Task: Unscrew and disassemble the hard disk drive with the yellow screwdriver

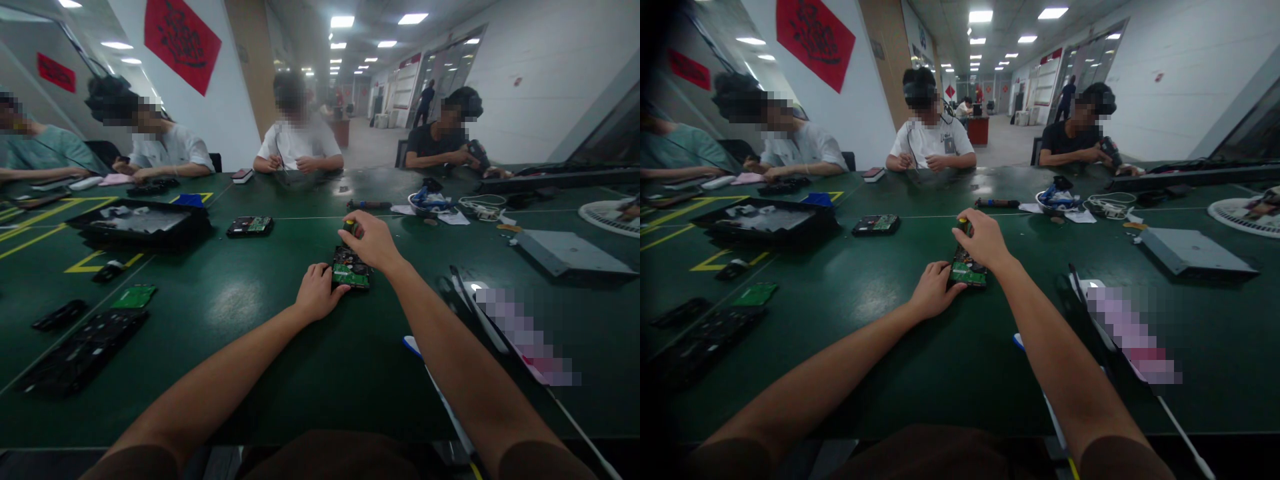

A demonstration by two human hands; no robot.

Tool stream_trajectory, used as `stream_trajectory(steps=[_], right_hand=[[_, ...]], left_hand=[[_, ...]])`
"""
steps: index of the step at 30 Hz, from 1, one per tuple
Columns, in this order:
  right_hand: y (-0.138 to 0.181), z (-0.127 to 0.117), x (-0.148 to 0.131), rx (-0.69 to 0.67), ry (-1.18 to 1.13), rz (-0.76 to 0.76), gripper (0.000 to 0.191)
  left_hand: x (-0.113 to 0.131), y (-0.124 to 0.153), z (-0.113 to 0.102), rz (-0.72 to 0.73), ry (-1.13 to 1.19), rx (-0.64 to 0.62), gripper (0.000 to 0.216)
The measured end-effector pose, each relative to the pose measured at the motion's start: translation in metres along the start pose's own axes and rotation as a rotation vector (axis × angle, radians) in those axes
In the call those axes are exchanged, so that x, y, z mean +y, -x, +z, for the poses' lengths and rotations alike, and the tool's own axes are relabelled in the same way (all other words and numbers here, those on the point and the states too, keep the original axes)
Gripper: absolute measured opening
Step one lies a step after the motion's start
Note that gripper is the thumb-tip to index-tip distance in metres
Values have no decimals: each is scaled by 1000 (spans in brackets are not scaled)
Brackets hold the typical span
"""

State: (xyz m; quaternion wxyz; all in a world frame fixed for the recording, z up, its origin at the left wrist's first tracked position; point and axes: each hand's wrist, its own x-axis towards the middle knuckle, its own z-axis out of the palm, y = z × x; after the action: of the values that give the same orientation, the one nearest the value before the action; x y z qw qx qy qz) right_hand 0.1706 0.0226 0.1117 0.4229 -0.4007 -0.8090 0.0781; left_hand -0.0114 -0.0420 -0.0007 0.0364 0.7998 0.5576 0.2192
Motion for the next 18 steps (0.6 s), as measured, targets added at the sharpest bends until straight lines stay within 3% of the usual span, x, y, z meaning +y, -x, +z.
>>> stream_trajectory(steps=[8, 18], right_hand=[[2, 6, -3, -102, -234, 175, 21], [-1, 9, 3, -205, -568, 292, 38]], left_hand=[[0, 0, 1, 12, -12, 17, 59], [2, 0, -1, -1, -27, 11, 62]])
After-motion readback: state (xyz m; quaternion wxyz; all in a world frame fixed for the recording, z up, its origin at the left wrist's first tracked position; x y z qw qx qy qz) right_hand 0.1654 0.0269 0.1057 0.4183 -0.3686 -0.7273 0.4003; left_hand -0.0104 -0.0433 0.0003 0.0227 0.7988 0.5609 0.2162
